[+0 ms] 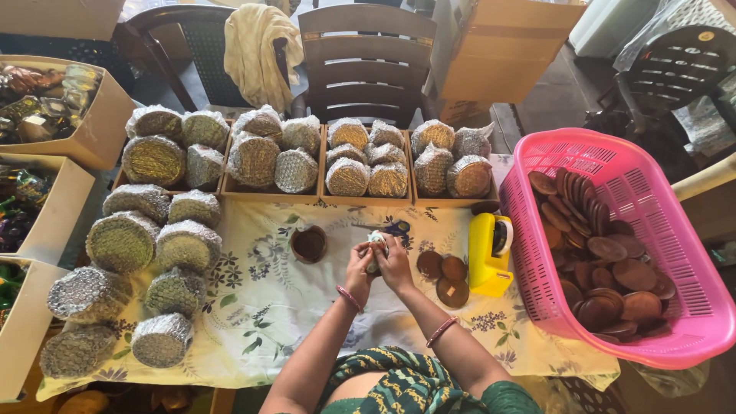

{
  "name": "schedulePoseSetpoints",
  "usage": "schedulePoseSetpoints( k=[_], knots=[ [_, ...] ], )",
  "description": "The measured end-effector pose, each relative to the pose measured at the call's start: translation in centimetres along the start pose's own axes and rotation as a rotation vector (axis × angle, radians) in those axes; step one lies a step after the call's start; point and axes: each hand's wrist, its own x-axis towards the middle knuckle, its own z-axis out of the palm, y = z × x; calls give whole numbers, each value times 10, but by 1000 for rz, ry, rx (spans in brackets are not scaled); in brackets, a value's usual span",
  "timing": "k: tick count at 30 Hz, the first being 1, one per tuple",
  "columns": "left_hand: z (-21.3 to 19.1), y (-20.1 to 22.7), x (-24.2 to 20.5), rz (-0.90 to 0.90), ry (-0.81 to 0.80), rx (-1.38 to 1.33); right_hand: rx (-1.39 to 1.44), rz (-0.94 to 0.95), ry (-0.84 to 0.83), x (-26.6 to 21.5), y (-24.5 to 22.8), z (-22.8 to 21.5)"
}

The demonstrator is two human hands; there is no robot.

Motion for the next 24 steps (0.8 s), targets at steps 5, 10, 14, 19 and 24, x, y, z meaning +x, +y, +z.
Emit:
schedulePoseSetpoints(
  k=[5, 10, 14, 19, 24],
  knots=[
    [-17, -10, 21, 87, 156, -96, -90, -185, -5, -5, 21, 3],
    [1, 18, -1, -137, 94, -325, -235, -614, -27, -22, -5, -4],
    [-9, 11, 6, -139, -77, -538, -253, -717, -147, -28, -13, -9],
    [19, 33, -20, -217, -129, -539, -255, -556, -57, -19, -5, -6],
    [20, 43, -14, -193, -105, -574, -302, -561, -46, -34, 10, 2]
  ],
)
